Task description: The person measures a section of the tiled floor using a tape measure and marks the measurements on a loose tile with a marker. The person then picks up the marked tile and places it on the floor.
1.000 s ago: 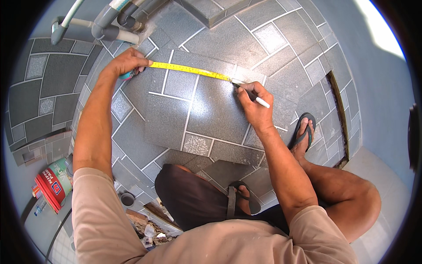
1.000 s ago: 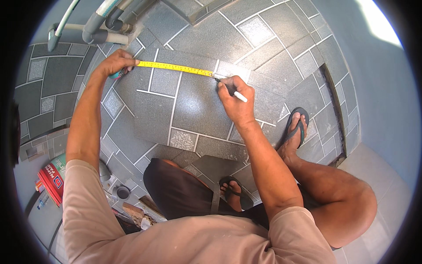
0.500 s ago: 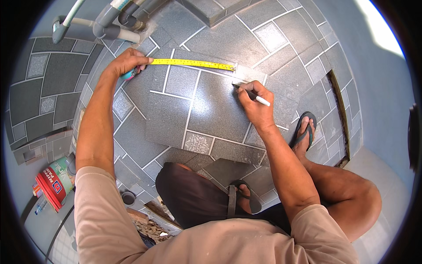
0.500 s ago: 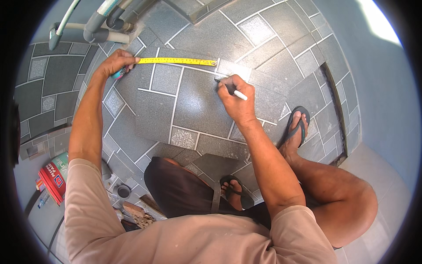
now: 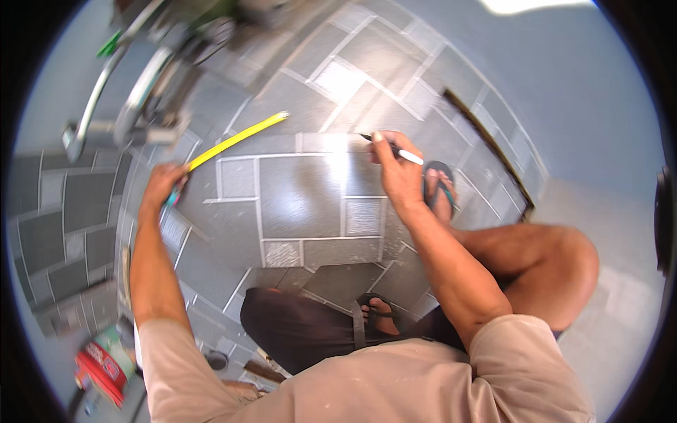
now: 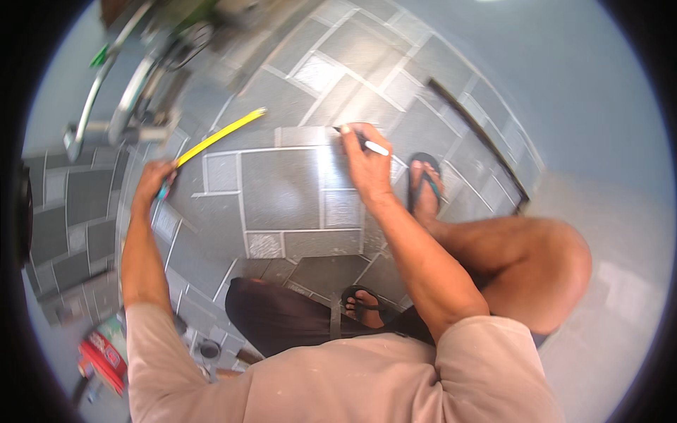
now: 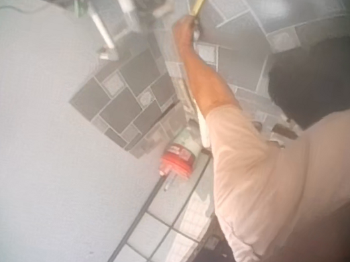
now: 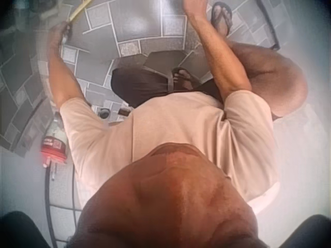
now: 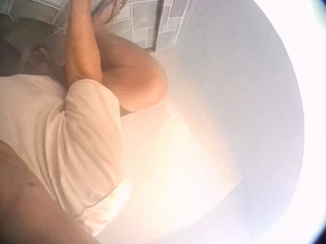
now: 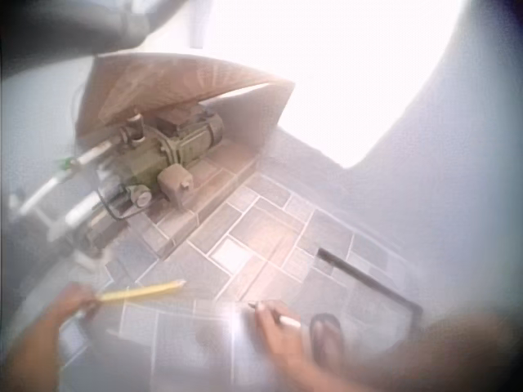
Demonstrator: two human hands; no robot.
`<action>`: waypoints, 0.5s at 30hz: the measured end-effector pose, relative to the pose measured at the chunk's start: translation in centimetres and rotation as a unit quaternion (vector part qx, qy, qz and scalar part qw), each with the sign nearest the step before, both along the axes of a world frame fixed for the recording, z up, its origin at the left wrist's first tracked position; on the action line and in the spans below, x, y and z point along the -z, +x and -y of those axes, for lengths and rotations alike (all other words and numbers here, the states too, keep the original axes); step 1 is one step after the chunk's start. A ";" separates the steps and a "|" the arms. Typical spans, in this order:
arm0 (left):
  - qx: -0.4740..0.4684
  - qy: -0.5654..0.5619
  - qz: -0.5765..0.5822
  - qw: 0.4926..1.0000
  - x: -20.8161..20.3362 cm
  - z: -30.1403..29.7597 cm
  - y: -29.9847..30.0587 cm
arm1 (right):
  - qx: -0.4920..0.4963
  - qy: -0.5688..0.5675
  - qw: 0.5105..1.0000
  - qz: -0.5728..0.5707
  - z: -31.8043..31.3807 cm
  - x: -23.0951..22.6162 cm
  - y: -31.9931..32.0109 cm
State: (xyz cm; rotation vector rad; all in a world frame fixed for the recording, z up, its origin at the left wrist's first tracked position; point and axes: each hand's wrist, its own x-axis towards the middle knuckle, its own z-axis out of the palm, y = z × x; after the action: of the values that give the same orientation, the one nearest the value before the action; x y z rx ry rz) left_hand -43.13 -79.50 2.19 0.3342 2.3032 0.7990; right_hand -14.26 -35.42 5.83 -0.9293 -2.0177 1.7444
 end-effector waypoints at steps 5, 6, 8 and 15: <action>-0.206 0.076 0.022 0.975 -1.4 0.0 7.1 | 0.100 0.265 0.959 -0.011 -2.1 -6.2 3.8; -0.224 0.093 0.033 0.970 -1.9 -1.7 9.1 | 0.096 0.299 0.949 -0.010 -2.9 -7.6 5.6; -0.184 0.142 0.040 0.972 -2.4 -4.6 12.7 | 0.069 0.280 0.957 -0.005 -3.9 -12.4 8.5; -0.157 0.228 0.149 0.949 -6.4 -19.5 27.2 | -0.035 0.318 0.937 0.137 -16.7 -32.5 16.0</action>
State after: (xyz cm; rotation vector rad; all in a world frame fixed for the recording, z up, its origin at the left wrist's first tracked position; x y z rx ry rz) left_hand -15.92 -60.05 8.55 0.0345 1.8922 1.4440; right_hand 1.74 -18.72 38.33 -0.9096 -2.5760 0.8930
